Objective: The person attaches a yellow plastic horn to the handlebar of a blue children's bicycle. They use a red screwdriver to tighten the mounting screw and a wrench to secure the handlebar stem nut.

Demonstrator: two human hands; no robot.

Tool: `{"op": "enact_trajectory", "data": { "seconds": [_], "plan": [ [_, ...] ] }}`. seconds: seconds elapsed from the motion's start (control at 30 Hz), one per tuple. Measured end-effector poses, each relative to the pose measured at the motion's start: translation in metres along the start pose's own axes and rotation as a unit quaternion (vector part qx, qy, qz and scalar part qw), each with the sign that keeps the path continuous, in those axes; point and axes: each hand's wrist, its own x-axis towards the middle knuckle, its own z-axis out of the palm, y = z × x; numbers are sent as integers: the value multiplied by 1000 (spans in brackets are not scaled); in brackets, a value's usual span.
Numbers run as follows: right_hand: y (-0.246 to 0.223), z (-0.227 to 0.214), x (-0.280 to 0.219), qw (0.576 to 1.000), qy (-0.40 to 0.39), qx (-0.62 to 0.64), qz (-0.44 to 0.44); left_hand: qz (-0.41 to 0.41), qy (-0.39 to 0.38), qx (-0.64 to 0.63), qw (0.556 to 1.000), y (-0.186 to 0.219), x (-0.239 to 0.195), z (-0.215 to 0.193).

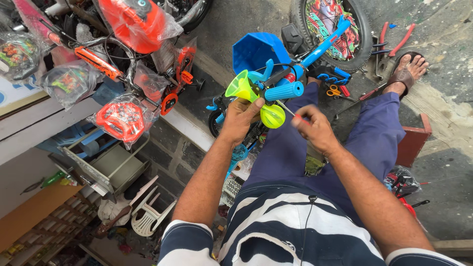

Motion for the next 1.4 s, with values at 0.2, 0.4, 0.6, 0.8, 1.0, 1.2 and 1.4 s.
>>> {"op": "enact_trajectory", "data": {
  "seconds": [0.2,0.4,0.6,0.8,1.0,1.2,1.4],
  "plan": [
    [5,2,-2,992,-41,83,91,-1,-8,-2,1000,2,0,0],
    [1,3,0,1000,-3,15,11,1,2,15,1000,5,-2,3],
    [9,2,-3,994,-34,97,33,-6,-7,-3,1000,5,-4,4],
    [22,-7,-4,980,-103,167,42,-10,-5,7,1000,2,-4,4],
    [14,-1,-3,999,13,38,-15,3,-15,-6,1000,3,-2,2],
    [-5,3,-3,976,-62,181,102,-2,-7,-1,1000,5,-2,3],
    [-7,1,-5,989,-35,120,80,-13,5,38,999,8,-3,4]
  ]
}}
